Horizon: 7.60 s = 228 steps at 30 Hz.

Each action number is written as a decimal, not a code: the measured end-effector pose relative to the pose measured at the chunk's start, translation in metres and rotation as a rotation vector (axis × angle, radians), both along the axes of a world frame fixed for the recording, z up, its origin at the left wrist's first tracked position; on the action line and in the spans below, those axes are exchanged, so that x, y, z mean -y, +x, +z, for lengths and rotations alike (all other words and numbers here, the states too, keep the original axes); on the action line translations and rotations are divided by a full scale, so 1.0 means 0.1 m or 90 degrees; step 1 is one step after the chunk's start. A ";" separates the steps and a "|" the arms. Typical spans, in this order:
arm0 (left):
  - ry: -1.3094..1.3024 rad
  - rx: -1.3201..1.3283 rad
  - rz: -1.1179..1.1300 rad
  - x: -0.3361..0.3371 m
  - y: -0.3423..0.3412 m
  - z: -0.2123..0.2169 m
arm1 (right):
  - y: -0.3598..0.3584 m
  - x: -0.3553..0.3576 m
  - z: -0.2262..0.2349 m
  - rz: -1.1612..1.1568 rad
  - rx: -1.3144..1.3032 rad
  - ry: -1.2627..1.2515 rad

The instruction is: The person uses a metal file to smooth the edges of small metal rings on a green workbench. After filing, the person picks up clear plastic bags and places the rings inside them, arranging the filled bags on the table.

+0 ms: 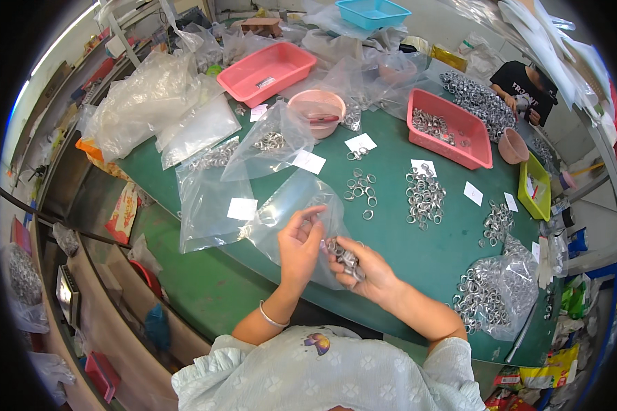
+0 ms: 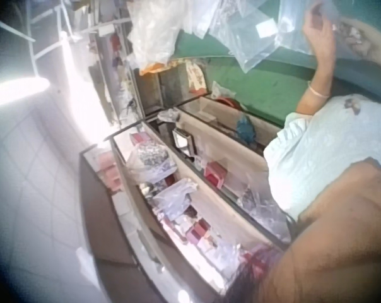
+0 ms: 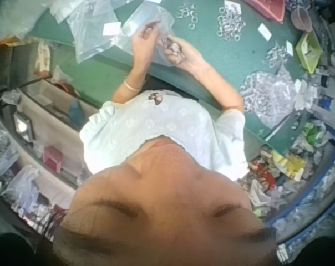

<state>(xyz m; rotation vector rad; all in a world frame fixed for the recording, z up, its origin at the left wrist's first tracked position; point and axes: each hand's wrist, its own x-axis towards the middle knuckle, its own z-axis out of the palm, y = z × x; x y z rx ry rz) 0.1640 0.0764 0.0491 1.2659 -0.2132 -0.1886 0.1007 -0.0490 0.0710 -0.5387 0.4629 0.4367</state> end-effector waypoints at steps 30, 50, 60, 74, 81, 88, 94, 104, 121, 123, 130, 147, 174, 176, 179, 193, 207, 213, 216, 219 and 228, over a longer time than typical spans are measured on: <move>-0.111 -0.002 -0.009 -0.11 0.09 0.13 | 1.04 1.10 -1.10 -0.079 0.512 -1.229; -0.049 0.011 -0.032 -0.13 0.01 0.08 | 1.25 1.19 -1.12 0.103 0.618 -1.252; -0.032 0.018 -0.010 -0.06 -0.02 0.08 | 1.28 1.17 -1.32 0.071 0.660 -1.202; 0.000 0.007 -0.022 -0.02 -0.04 0.04 | 1.31 1.19 -1.33 0.047 0.640 -1.223; -0.035 0.008 -0.053 -0.04 -0.03 0.03 | 1.26 1.22 -1.15 -0.191 0.228 -0.561; -0.063 -0.002 -0.024 -0.01 -0.06 0.07 | 0.29 0.77 -0.02 -0.058 0.334 -0.269; -0.012 0.023 -0.058 -0.01 -0.09 0.14 | 0.08 0.05 -0.13 0.004 0.586 -1.012; -0.041 -0.012 -0.071 -0.06 -0.07 0.18 | 0.28 0.25 -0.12 0.185 0.769 -0.937; -0.044 0.008 -0.086 -0.03 -0.10 0.13 | 0.71 0.94 -1.33 -0.017 0.453 -1.553; -0.038 0.023 -0.095 -0.02 -0.10 0.13 | 0.72 0.92 -1.35 0.022 0.452 -1.592; -0.029 0.014 -0.096 0.00 -0.12 0.15 | 0.80 0.99 -1.27 0.145 0.457 -1.606; -0.066 -0.020 -0.095 0.05 -0.11 0.11 | 0.18 0.95 -0.30 -0.040 0.318 -0.292; -0.177 0.092 -0.218 0.09 0.61 0.73 | 0.25 0.54 0.02 0.201 0.424 -0.883; -0.171 0.105 -0.212 0.09 0.69 0.93 | 0.18 0.48 0.31 0.170 0.459 -0.819; -0.190 0.052 -0.267 0.21 0.77 1.15 | 0.05 0.35 0.50 0.080 0.477 -0.971; -0.162 0.345 -0.308 1.60 1.77 1.60 | 1.18 1.31 0.73 -0.178 0.415 -1.076; 0.011 0.411 -0.137 1.73 2.11 0.47 | 1.74 1.92 -0.36 -0.258 0.321 -1.187; 0.095 0.222 -0.010 1.36 1.57 -0.10 | 1.48 1.68 -0.46 -0.346 0.317 -1.017; 0.370 0.362 -0.033 1.00 1.25 -0.52 | 1.14 1.38 -0.60 -0.448 0.329 -0.741; 0.647 0.448 0.070 0.66 1.25 -1.12 | 0.96 1.04 -1.09 -0.449 0.317 -0.864; 0.974 0.474 0.085 0.38 1.47 -1.30 | 1.30 0.89 -1.39 0.120 0.501 -1.493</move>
